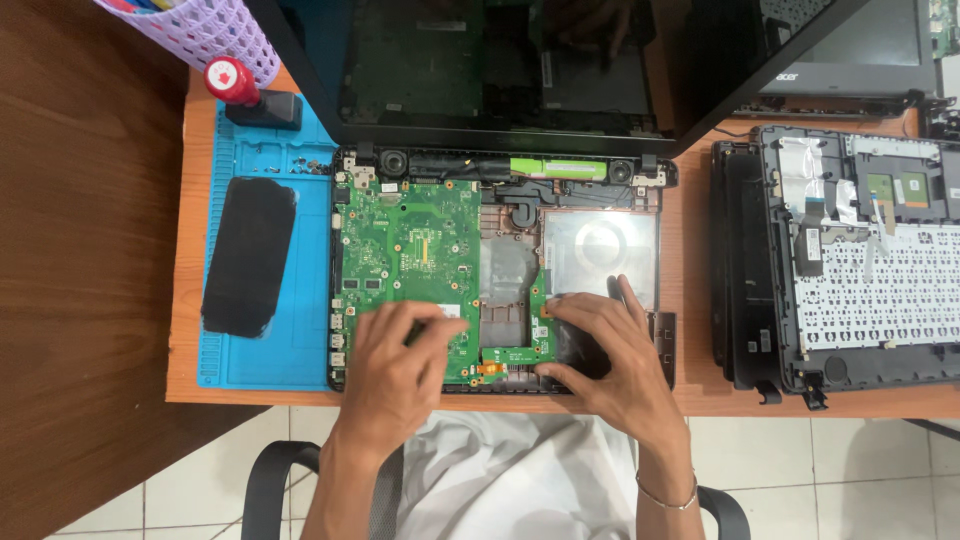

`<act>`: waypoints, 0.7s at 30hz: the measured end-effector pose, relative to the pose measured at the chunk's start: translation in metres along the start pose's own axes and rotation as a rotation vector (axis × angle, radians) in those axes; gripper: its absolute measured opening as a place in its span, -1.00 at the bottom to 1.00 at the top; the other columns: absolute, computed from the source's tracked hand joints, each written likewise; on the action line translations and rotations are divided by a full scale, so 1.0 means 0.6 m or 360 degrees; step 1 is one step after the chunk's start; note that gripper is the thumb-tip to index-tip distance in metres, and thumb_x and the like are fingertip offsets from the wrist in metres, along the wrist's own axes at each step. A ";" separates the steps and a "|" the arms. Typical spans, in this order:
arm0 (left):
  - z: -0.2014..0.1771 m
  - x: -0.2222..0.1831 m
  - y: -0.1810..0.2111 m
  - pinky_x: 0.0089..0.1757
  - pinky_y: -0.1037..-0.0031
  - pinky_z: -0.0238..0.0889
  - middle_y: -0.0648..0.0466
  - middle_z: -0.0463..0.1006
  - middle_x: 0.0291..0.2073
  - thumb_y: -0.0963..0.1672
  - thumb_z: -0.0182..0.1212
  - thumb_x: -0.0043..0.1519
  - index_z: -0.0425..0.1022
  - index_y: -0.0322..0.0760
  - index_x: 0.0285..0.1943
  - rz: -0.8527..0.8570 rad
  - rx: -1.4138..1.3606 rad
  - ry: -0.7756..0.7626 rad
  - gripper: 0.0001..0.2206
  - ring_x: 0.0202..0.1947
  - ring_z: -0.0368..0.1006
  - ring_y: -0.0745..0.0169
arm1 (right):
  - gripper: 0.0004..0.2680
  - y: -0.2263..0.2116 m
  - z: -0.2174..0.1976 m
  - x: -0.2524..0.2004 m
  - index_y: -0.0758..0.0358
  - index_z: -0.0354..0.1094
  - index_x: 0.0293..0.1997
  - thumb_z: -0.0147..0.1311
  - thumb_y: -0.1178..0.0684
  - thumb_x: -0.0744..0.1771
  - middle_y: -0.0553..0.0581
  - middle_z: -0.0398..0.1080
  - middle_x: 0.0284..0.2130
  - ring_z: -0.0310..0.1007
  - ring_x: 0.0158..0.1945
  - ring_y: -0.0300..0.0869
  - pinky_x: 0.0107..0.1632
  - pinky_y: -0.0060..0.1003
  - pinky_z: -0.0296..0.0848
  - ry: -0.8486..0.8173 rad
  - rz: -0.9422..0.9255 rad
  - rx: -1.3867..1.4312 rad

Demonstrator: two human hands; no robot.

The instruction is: The person manipulates internal components of disassembled laptops on a wooden desk, including removing and placing a motherboard, handling a battery, and connecting ribbon cables with a screwdriver.

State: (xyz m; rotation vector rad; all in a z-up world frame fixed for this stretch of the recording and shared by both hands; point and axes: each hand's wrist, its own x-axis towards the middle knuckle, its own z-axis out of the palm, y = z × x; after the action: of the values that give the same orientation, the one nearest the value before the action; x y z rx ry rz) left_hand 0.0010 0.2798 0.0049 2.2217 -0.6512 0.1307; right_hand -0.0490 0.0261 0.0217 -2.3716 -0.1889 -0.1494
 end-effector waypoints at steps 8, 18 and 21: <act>0.004 0.007 -0.004 0.12 0.06 0.01 0.09 0.44 -0.03 -0.28 0.14 0.18 0.62 -0.14 -0.09 0.0295 0.0216 -0.0340 -0.76 0.11 0.32 0.10 | -0.52 0.000 0.001 0.002 0.15 0.43 0.09 0.44 -0.02 0.09 0.00 0.51 0.01 0.42 0.21 -0.09 0.51 0.16 -0.08 -0.0008 0.0003 -0.0007; 0.025 0.030 -0.012 0.12 0.04 0.00 0.02 0.41 -0.09 -0.29 0.11 0.11 0.54 -0.27 -0.15 0.0370 0.0155 -0.0416 -0.80 0.03 0.30 0.05 | -0.53 0.000 0.004 -0.001 0.15 0.44 0.09 0.43 -0.02 0.10 -0.02 0.53 -0.01 0.45 0.19 -0.12 0.52 0.15 -0.06 0.0032 -0.0008 0.0011; 0.024 0.030 -0.012 0.13 0.05 0.00 0.02 0.41 -0.09 -0.29 0.10 0.10 0.53 -0.28 -0.16 0.0369 0.0139 -0.0387 -0.80 0.02 0.30 0.05 | -0.54 -0.002 0.005 -0.002 0.15 0.44 0.08 0.43 -0.02 0.11 -0.02 0.53 0.00 0.45 0.19 -0.12 0.52 0.15 -0.06 0.0048 -0.0028 0.0034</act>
State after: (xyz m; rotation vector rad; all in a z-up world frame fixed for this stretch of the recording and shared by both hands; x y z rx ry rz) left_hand 0.0183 0.2661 -0.0044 2.2592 -1.0547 0.0052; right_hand -0.0505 0.0290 0.0204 -2.3453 -0.1964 -0.1905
